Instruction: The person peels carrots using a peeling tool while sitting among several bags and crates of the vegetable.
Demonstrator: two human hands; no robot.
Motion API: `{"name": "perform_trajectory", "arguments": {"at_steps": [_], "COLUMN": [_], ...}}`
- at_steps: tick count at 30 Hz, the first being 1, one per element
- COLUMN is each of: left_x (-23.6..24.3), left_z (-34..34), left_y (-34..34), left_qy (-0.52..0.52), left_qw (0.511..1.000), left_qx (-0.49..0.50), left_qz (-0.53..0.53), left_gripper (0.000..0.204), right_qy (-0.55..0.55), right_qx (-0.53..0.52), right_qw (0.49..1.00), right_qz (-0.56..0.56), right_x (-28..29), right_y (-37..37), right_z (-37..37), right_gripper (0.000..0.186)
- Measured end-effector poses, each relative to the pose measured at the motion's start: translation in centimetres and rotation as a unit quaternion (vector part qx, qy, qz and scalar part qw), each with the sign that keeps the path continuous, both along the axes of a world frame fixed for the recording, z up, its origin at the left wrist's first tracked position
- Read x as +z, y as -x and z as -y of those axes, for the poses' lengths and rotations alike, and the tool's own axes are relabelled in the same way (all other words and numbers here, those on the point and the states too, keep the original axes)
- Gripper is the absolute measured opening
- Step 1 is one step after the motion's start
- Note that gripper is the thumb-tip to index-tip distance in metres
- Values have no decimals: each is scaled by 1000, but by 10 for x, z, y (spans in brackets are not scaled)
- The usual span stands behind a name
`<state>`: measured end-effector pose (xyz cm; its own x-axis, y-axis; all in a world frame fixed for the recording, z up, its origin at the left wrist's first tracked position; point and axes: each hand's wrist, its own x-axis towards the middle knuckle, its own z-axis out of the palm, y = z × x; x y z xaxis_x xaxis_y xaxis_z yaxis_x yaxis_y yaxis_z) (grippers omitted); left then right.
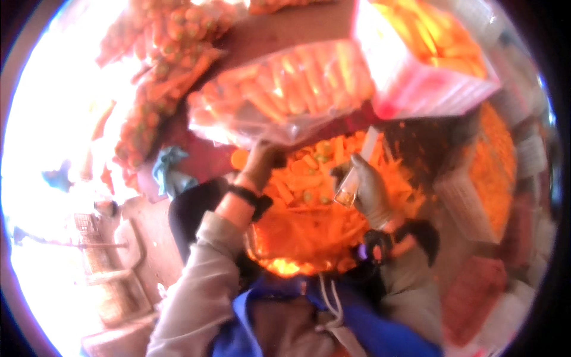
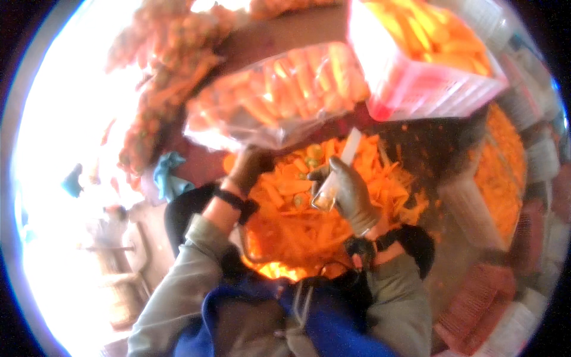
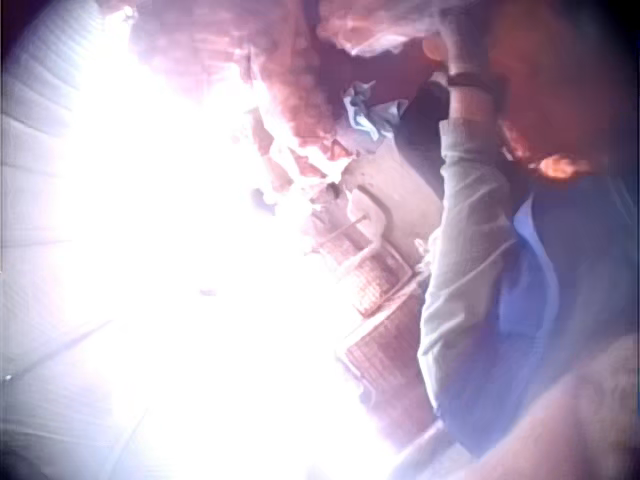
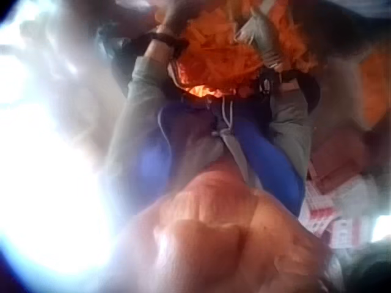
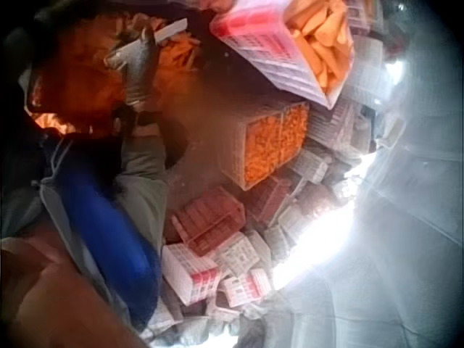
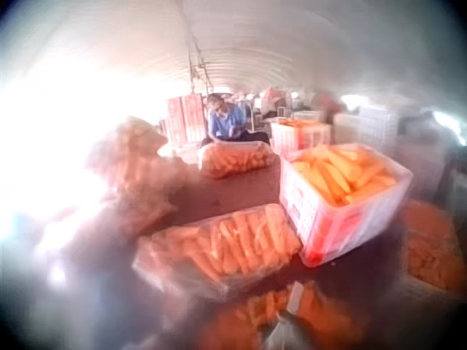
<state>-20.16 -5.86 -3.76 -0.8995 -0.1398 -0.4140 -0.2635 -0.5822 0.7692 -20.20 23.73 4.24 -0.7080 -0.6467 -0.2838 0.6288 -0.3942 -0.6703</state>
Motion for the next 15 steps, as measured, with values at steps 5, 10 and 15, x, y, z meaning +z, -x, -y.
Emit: {"name": "perform_trajectory", "arguments": {"at_steps": [5,10,15], "left_x": [55,29,30], "left_z": [5,47,81], "left_y": [79,96,136], "left_qy": [412,778,813], "left_qw": [870,611,526], "left_qx": [60,-119,-250], "left_qz": [-264,-88,14], "left_gripper": [32,32,32], "right_qy": [-80,-90,-139], "right_qx": [-57,-45,-38], "right_qw": [995,995,989], "right_qz": [12,0,40], "right_x": [6,5,1], "right_y": [0,-5,-8], "right_z": [-4,-5,-8], "right_gripper": [53,57,62]}}
